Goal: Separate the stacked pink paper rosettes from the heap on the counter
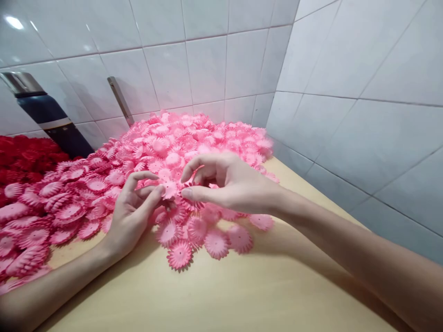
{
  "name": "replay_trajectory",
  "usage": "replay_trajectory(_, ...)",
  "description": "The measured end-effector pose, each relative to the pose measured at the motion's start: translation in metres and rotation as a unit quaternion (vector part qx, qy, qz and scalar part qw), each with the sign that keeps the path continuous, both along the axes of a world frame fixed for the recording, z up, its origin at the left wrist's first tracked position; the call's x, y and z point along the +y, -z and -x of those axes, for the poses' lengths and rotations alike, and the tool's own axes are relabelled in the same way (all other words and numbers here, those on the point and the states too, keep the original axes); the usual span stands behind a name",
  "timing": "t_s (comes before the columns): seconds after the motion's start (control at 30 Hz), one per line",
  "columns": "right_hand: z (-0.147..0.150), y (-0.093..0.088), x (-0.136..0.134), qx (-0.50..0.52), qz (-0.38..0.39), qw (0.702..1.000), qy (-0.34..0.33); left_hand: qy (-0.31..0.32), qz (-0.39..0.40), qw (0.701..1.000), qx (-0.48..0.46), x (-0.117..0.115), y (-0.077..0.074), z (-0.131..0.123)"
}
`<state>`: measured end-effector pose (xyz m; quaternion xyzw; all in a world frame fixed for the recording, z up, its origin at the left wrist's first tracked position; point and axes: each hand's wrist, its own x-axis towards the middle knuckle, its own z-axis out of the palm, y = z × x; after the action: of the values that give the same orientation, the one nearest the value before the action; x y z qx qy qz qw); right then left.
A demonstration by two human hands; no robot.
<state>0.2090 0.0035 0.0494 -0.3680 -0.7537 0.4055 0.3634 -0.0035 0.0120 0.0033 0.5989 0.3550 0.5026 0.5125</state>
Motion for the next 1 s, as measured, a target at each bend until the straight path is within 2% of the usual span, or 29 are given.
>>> replay_trajectory(0.17, 0.004, 0.011, 0.005, 0.073, 0.006, 0.997, 0.013, -0.039, -0.014, 0.999, -0.014, 0.002, 0.002, 0.002)
replay_trajectory(0.3, 0.009, 0.018, 0.003, 0.062, 0.022, 0.998, 0.014, -0.092, -0.027, 0.994, 0.049, 0.006, 0.002, 0.004)
replay_trajectory(0.53, 0.015, 0.021, -0.003, 0.038, 0.028, 0.997, 0.056, -0.11, -0.102, 0.976, 0.158, 0.003, -0.004, 0.004)
replay_trajectory(0.6, 0.017, 0.021, -0.004, 0.056, 0.023, 0.996, 0.064, -0.101, -0.126, 0.972, 0.17, 0.002, -0.005, 0.004)
replay_trajectory(0.67, 0.02, 0.022, -0.005, 0.07, 0.014, 0.995, 0.062, -0.065, -0.142, 0.972, 0.174, 0.0, -0.004, 0.004)
replay_trajectory(0.8, 0.022, 0.023, -0.004, 0.091, -0.004, 0.995, 0.029, -0.003, -0.155, 0.973, 0.171, -0.001, -0.002, 0.004)
replay_trajectory(1.0, 0.022, 0.025, -0.003, 0.1, 0.006, 0.995, 0.008, -0.042, -0.156, 0.972, 0.172, -0.001, -0.005, 0.003)
